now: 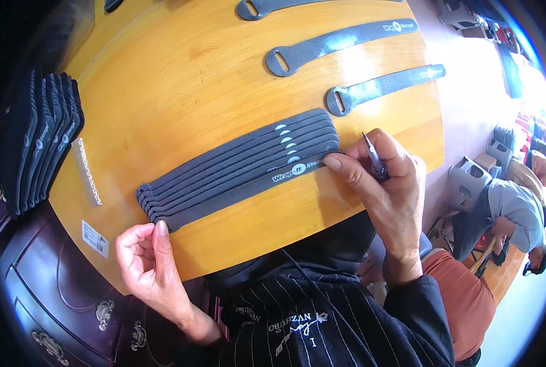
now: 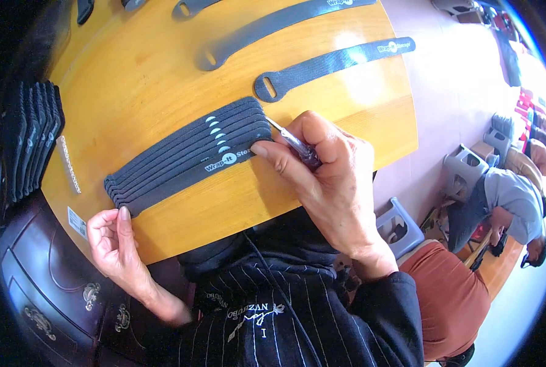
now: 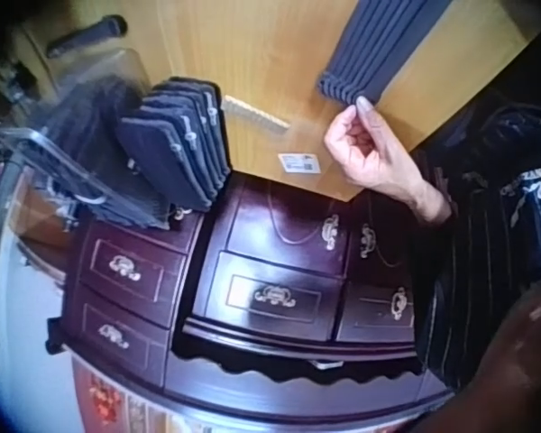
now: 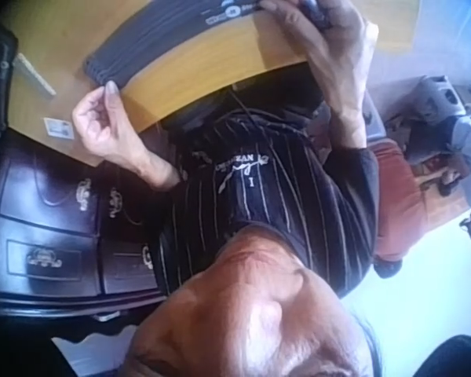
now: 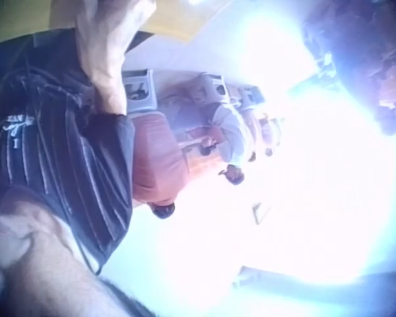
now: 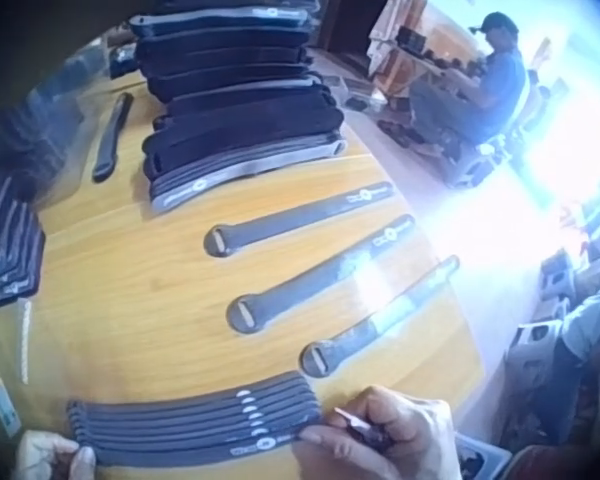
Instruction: Processing and tidying textile storage straps by clearing holes with a pointed tool and trimming edges with scissors.
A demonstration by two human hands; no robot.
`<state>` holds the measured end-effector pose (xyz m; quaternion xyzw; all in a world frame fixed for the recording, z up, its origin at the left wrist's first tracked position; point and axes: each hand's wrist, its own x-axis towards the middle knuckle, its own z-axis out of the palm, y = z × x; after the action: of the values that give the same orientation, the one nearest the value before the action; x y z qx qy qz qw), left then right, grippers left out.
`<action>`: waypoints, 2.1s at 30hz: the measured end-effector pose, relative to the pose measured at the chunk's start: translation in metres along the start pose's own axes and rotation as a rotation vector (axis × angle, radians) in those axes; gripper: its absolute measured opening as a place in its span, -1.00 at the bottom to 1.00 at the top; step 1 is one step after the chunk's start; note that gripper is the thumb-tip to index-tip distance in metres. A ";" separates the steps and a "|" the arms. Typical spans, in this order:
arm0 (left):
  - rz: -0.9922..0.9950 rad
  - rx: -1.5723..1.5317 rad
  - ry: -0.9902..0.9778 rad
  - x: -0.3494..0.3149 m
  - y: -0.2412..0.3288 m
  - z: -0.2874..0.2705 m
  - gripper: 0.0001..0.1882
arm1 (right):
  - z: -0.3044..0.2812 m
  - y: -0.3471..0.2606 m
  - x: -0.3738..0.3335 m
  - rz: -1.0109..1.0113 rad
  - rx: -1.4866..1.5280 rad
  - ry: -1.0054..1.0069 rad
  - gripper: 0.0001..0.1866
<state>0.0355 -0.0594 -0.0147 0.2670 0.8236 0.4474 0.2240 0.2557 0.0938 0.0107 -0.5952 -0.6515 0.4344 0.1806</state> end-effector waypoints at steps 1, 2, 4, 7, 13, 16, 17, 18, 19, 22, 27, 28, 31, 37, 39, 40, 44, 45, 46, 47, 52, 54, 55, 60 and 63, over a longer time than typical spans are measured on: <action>0.002 0.000 -0.002 0.000 0.001 0.001 -0.86 | -0.001 0.000 0.000 -0.003 -0.004 0.005 -0.74; 0.001 0.003 -0.003 0.001 0.002 0.001 -0.86 | -0.001 0.000 0.001 -0.007 -0.009 0.010 -0.73; 0.005 0.009 -0.002 0.001 0.002 0.001 -0.85 | -0.001 0.001 0.001 0.003 -0.018 0.004 -0.73; -0.028 0.008 -0.003 0.002 0.004 0.002 -0.85 | -0.001 0.000 0.003 0.019 -0.022 -0.012 -0.74; -0.058 0.015 -0.003 0.000 0.012 0.002 -0.85 | -0.003 0.001 0.010 0.005 0.020 -0.012 -0.75; -0.080 -0.025 0.001 0.000 0.012 0.002 -0.85 | 0.003 0.003 0.008 -0.004 0.033 0.032 -0.77; -0.087 -0.028 -0.019 0.002 0.012 -0.001 -0.85 | 0.005 0.000 0.005 0.067 0.102 0.010 -0.78; -0.096 -0.037 -0.042 0.004 0.014 0.000 -0.85 | 0.002 -0.004 0.004 0.139 0.163 -0.010 -0.80; -0.075 -0.053 -0.056 0.005 0.012 0.000 -0.86 | 0.001 -0.006 0.003 0.113 0.141 -0.005 -0.81; -0.081 -0.102 -0.072 0.007 0.016 -0.004 -0.88 | -0.001 -0.004 0.003 0.033 0.049 0.008 -0.81; 0.003 -0.146 -0.009 -0.001 0.023 -0.002 -0.90 | 0.003 -0.019 -0.007 -0.121 -0.090 0.084 -0.80; 0.017 -0.183 -0.051 -0.004 0.024 0.001 -0.91 | 0.010 -0.023 -0.010 -0.158 -0.056 0.051 -0.81; -0.030 -0.251 -0.149 -0.004 0.024 0.012 -0.91 | 0.023 -0.029 0.002 -0.253 -0.192 -0.124 -0.75; -0.092 -0.212 -0.230 -0.001 0.031 0.007 -0.89 | -0.005 -0.018 0.012 -0.265 -0.160 -0.246 -0.75; -0.047 -0.196 -0.234 -0.003 0.030 0.006 -0.89 | -0.027 -0.016 0.018 -0.291 -0.174 -0.102 -0.79; -0.018 -0.177 -0.225 -0.005 0.030 0.008 -0.89 | -0.036 -0.011 0.026 -0.307 -0.223 0.018 -0.80; 0.060 -0.180 -0.273 -0.020 0.032 0.016 -0.89 | -0.047 0.024 0.048 -0.490 -0.390 0.168 -0.79; 0.053 -0.198 -0.290 -0.027 0.035 0.020 -0.89 | -0.047 0.027 0.047 -0.486 -0.436 0.175 -0.80; 0.046 -0.217 -0.306 -0.033 0.038 0.023 -0.89 | -0.049 0.027 0.044 -0.488 -0.428 0.175 -0.80; 0.079 -0.213 -0.376 -0.036 0.038 0.026 -0.89 | -0.052 0.027 0.040 -0.451 -0.409 0.182 -0.80; 0.231 -0.178 -0.514 -0.052 0.037 0.046 -0.84 | -0.053 0.032 0.006 -0.331 -0.177 0.117 -0.81; 0.248 -0.198 -0.512 -0.057 0.046 0.056 -0.76 | -0.055 0.025 -0.021 -0.210 -0.166 -0.070 -0.81; 0.242 -0.190 -0.508 -0.057 0.051 0.059 -0.76 | -0.049 0.019 -0.029 -0.313 -0.167 -0.108 -0.82; 0.412 -0.220 -0.480 -0.054 0.042 0.047 -0.73 | -0.023 0.004 -0.043 -0.463 -0.185 -0.290 -0.82; 0.199 -0.320 -0.401 -0.046 0.027 0.026 -0.81 | -0.020 0.011 -0.037 -0.461 -0.300 -0.153 -0.86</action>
<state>0.0925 -0.0605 0.0018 0.3908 0.6514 0.5300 0.3768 0.2862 0.0652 0.0236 -0.4171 -0.8382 0.3243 0.1350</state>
